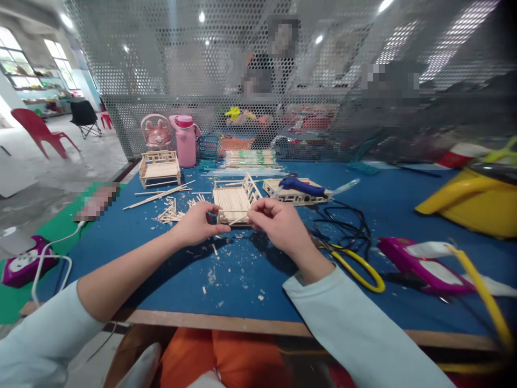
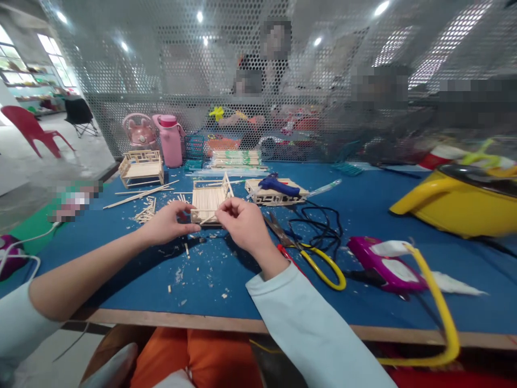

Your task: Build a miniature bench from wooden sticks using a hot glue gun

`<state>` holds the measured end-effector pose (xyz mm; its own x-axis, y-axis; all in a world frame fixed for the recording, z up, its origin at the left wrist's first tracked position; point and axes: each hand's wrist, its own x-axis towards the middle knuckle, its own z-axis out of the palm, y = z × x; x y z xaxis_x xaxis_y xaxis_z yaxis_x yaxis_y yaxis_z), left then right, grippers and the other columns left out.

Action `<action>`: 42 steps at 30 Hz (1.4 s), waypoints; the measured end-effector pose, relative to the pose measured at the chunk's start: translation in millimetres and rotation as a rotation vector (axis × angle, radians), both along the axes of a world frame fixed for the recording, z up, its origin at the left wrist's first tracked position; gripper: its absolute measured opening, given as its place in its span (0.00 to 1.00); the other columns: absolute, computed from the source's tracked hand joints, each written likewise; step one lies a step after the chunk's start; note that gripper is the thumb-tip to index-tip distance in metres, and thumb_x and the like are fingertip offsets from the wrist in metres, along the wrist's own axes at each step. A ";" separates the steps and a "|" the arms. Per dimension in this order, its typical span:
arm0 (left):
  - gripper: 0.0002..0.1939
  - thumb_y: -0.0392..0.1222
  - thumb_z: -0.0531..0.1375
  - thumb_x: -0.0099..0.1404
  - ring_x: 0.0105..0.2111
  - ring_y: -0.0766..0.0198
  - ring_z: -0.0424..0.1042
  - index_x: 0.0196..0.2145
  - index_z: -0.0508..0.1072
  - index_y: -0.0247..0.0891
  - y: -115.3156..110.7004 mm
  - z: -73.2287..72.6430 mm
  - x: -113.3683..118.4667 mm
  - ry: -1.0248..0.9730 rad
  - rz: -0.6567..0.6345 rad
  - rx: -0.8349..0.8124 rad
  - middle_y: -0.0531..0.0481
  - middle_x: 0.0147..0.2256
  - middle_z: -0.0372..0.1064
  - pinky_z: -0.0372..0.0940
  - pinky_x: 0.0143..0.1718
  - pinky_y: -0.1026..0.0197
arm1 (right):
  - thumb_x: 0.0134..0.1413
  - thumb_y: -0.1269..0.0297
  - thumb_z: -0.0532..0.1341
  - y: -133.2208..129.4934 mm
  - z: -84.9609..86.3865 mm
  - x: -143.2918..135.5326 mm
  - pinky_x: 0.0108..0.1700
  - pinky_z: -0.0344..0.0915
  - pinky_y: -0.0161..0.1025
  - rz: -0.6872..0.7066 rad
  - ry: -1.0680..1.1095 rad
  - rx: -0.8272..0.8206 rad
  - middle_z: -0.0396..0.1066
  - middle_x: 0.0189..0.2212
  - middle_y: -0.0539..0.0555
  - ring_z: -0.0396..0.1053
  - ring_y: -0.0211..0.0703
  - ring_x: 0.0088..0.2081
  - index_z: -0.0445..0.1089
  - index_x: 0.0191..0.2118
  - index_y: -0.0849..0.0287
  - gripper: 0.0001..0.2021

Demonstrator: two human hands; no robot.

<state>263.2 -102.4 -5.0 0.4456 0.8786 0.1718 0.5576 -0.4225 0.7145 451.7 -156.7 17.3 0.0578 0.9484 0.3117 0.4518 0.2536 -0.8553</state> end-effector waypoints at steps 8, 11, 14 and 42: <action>0.13 0.47 0.63 0.54 0.31 0.64 0.66 0.33 0.76 0.36 2.8 -4.1 8.6 -0.029 0.000 0.015 0.48 0.33 0.69 0.60 0.34 0.61 | 0.45 0.61 0.59 3.1 -7.8 -1.6 0.24 0.57 0.33 -0.090 0.053 0.028 0.65 0.16 0.47 0.60 0.33 0.18 0.66 0.26 0.61 0.08; 0.12 0.46 0.63 0.55 0.30 0.64 0.65 0.34 0.77 0.36 4.0 -7.3 9.4 -0.044 -0.002 0.024 0.48 0.32 0.69 0.59 0.34 0.61 | 0.45 0.60 0.59 4.2 -9.7 -1.9 0.23 0.57 0.33 -0.117 0.064 0.045 0.65 0.15 0.47 0.60 0.34 0.18 0.66 0.26 0.60 0.08; 0.11 0.45 0.62 0.56 0.30 0.65 0.64 0.34 0.77 0.37 4.8 -8.5 10.2 -0.067 -0.011 0.027 0.49 0.30 0.68 0.59 0.33 0.62 | 0.46 0.59 0.59 4.3 -10.0 -4.1 0.22 0.56 0.33 -0.125 0.066 0.038 0.64 0.14 0.46 0.60 0.33 0.17 0.66 0.26 0.60 0.09; 0.11 0.45 0.61 0.57 0.27 0.66 0.62 0.33 0.77 0.37 6.0 -13.9 10.6 -0.136 -0.044 -0.046 0.52 0.27 0.67 0.58 0.30 0.62 | 0.46 0.55 0.60 8.5 -15.0 -5.7 0.21 0.58 0.32 -0.103 0.143 -0.016 0.63 0.14 0.46 0.60 0.33 0.16 0.68 0.30 0.61 0.13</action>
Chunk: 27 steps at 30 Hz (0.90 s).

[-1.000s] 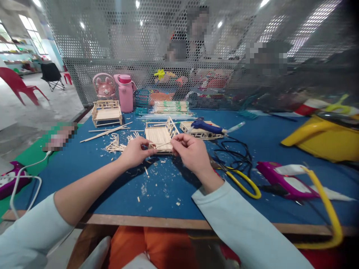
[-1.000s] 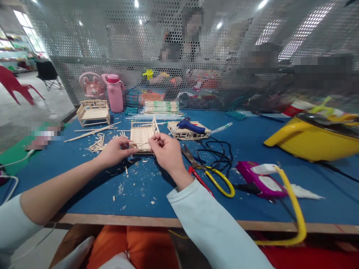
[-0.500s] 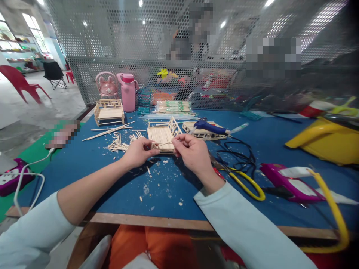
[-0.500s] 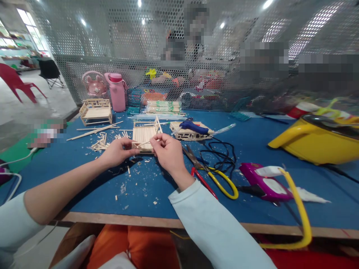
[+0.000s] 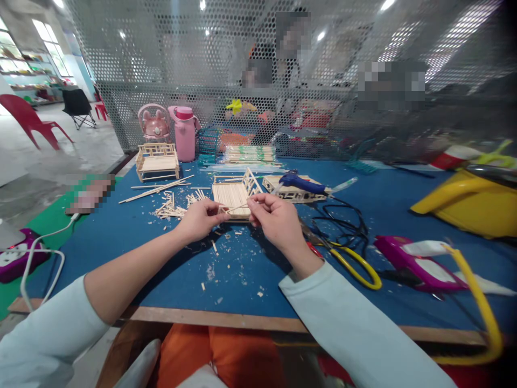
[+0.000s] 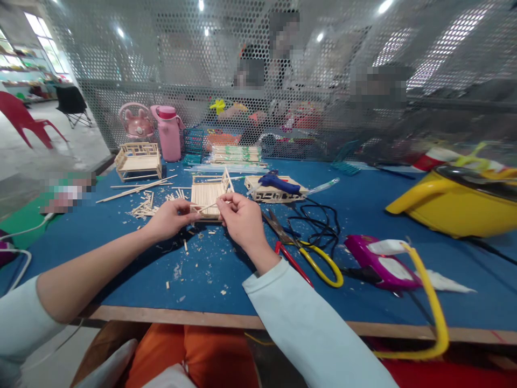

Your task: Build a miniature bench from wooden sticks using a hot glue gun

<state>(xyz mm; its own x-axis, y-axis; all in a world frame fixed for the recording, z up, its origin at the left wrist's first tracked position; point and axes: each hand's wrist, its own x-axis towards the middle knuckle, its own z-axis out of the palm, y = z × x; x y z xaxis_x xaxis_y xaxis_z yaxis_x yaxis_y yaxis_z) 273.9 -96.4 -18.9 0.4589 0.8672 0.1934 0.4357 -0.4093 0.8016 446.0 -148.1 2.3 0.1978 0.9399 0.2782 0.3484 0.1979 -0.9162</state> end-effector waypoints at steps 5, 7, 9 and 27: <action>0.11 0.43 0.62 0.55 0.28 0.66 0.64 0.36 0.77 0.38 -0.9 0.3 1.0 -0.022 0.002 -0.027 0.52 0.28 0.68 0.59 0.32 0.62 | 0.45 0.54 0.61 0.9 -1.4 -0.2 0.20 0.59 0.32 -0.004 0.045 -0.017 0.64 0.14 0.46 0.60 0.32 0.16 0.68 0.32 0.61 0.14; 0.12 0.42 0.62 0.55 0.29 0.66 0.63 0.37 0.77 0.38 -0.8 -0.1 1.1 -0.013 0.011 -0.024 0.52 0.29 0.68 0.59 0.33 0.62 | 0.45 0.54 0.61 0.7 -1.7 -0.5 0.20 0.59 0.32 -0.008 0.056 -0.014 0.64 0.14 0.45 0.60 0.32 0.16 0.68 0.31 0.61 0.14; 0.12 0.41 0.63 0.54 0.29 0.65 0.63 0.38 0.77 0.38 -0.6 -0.5 0.8 0.001 0.027 -0.017 0.52 0.29 0.67 0.59 0.33 0.62 | 0.45 0.54 0.61 0.6 -1.8 -0.8 0.20 0.58 0.32 -0.011 0.064 -0.010 0.64 0.14 0.45 0.60 0.32 0.16 0.68 0.31 0.61 0.14; 0.22 0.38 0.62 0.51 0.31 0.64 0.68 0.46 0.74 0.36 7.0 22.0 -30.0 0.099 0.061 -0.012 0.48 0.35 0.72 0.63 0.36 0.61 | 0.44 0.51 0.62 2.0 -4.0 0.2 0.20 0.58 0.32 -0.018 0.069 -0.005 0.64 0.14 0.46 0.60 0.33 0.16 0.67 0.29 0.60 0.16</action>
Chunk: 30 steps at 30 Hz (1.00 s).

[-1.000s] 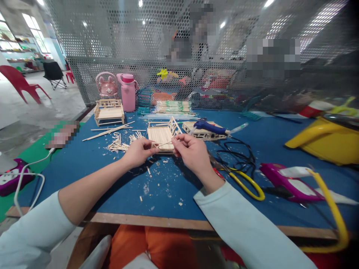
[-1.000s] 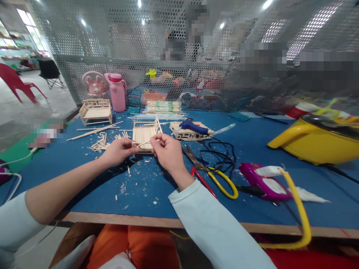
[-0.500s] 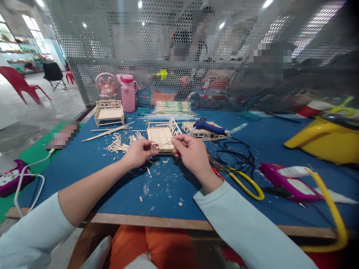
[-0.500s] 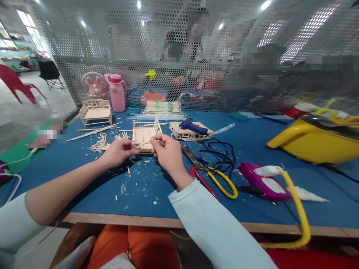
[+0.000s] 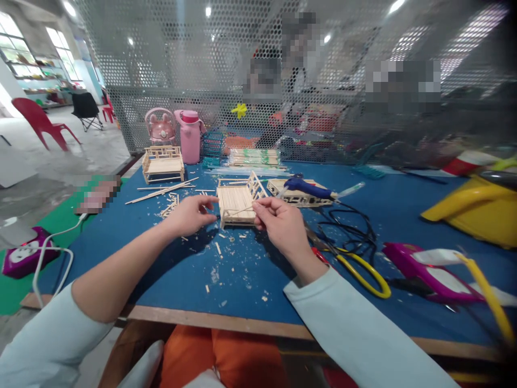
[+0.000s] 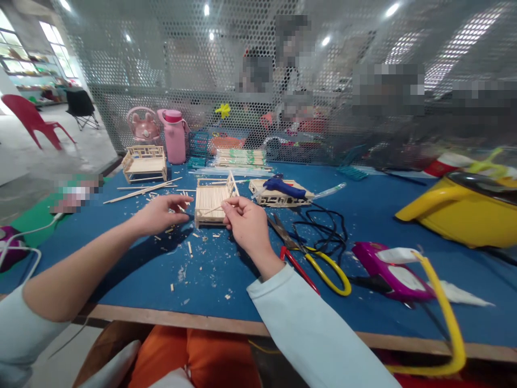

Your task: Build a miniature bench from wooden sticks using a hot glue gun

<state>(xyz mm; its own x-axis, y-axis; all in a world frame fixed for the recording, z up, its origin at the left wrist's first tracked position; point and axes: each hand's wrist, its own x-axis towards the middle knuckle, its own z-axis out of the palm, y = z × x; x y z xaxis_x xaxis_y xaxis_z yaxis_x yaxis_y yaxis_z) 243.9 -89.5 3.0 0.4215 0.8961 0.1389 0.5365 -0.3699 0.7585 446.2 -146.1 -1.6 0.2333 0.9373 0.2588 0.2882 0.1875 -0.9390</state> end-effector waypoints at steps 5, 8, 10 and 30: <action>0.18 0.40 0.58 0.56 0.32 0.61 0.70 0.45 0.74 0.36 34.3 19.8 -61.2 0.181 0.415 0.209 0.45 0.36 0.73 0.63 0.37 0.60 | 0.43 0.51 0.63 1.2 -0.6 2.0 0.20 0.58 0.32 -0.010 -0.016 0.010 0.64 0.14 0.47 0.61 0.33 0.16 0.68 0.29 0.61 0.16; 0.18 0.40 0.57 0.57 0.36 0.57 0.70 0.45 0.74 0.34 49.9 17.0 -84.8 0.437 0.488 0.242 0.41 0.38 0.73 0.62 0.39 0.59 | 0.42 0.51 0.64 1.4 0.3 2.8 0.20 0.59 0.32 -0.016 -0.004 0.010 0.65 0.14 0.47 0.61 0.33 0.16 0.68 0.29 0.60 0.16; 0.14 0.40 0.59 0.55 0.36 0.55 0.71 0.40 0.77 0.36 54.0 14.1 -93.6 0.517 0.458 0.194 0.42 0.35 0.73 0.61 0.38 0.59 | 0.42 0.53 0.64 1.1 1.0 3.2 0.20 0.59 0.32 -0.019 0.001 0.009 0.65 0.14 0.47 0.61 0.33 0.16 0.69 0.29 0.60 0.15; 0.13 0.44 0.55 0.59 0.29 0.64 0.68 0.35 0.76 0.35 38.8 5.9 -54.9 0.501 0.081 0.165 0.47 0.31 0.74 0.57 0.31 0.63 | 0.48 0.61 0.60 -11.5 4.1 -3.9 0.20 0.57 0.31 0.074 -0.244 0.173 0.63 0.13 0.46 0.60 0.33 0.16 0.69 0.26 0.59 0.07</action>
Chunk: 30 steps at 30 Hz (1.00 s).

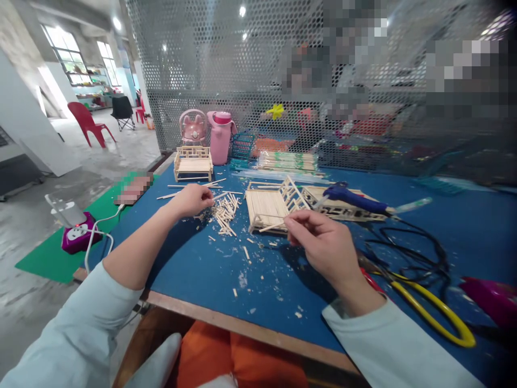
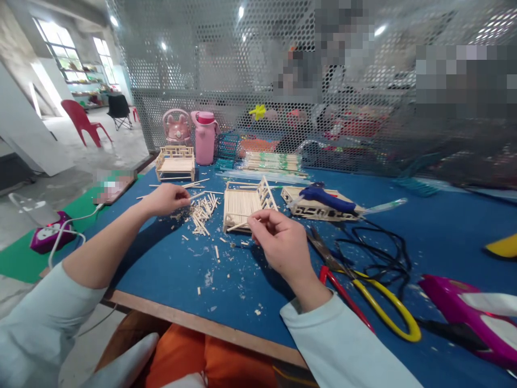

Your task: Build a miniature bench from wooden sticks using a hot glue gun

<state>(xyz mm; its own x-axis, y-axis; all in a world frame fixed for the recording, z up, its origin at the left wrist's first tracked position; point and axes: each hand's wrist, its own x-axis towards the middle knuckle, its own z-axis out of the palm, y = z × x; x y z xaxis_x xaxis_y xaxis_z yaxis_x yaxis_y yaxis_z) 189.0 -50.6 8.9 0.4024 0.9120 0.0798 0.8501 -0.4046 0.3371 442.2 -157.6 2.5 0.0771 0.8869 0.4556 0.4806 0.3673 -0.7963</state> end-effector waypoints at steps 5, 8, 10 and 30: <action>0.14 0.42 0.57 0.58 0.31 0.62 0.68 0.38 0.76 0.32 10.2 1.6 -16.9 0.025 0.123 0.019 0.43 0.33 0.74 0.58 0.32 0.63 | 0.48 0.61 0.60 -1.8 -0.5 -1.9 0.20 0.57 0.31 0.041 -0.013 0.002 0.64 0.14 0.47 0.60 0.33 0.17 0.69 0.26 0.59 0.07; 0.15 0.39 0.59 0.54 0.33 0.61 0.69 0.40 0.76 0.33 9.6 4.0 -22.5 0.085 0.128 -0.027 0.43 0.35 0.74 0.59 0.33 0.63 | 0.48 0.61 0.61 -3.1 0.5 -2.6 0.20 0.57 0.31 0.073 -0.031 0.001 0.65 0.15 0.47 0.61 0.33 0.17 0.70 0.26 0.60 0.07; 0.13 0.38 0.61 0.50 0.31 0.61 0.69 0.36 0.78 0.36 4.5 8.7 -25.0 0.140 0.103 -0.091 0.45 0.32 0.75 0.59 0.32 0.63 | 0.48 0.61 0.61 -4.0 1.1 -4.1 0.20 0.57 0.31 0.092 -0.052 0.004 0.65 0.15 0.47 0.60 0.33 0.16 0.71 0.26 0.60 0.07; 0.13 0.39 0.49 0.60 0.31 0.58 0.68 0.30 0.73 0.34 -17.8 27.0 -15.2 0.318 0.083 -0.061 0.40 0.32 0.72 0.56 0.30 0.61 | 0.52 0.57 0.58 -1.7 -18.3 -21.9 0.27 0.59 0.34 0.058 -0.440 -0.097 0.72 0.19 0.50 0.67 0.39 0.22 0.76 0.35 0.59 0.13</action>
<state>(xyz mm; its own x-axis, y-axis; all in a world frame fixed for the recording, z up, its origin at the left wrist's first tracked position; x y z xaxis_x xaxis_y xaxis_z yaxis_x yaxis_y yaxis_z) 173.8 -68.5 35.9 0.3223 0.9420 -0.0937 0.9459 -0.3165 0.0715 420.4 -159.3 -15.8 -0.1566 0.9240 0.3488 0.7614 0.3379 -0.5532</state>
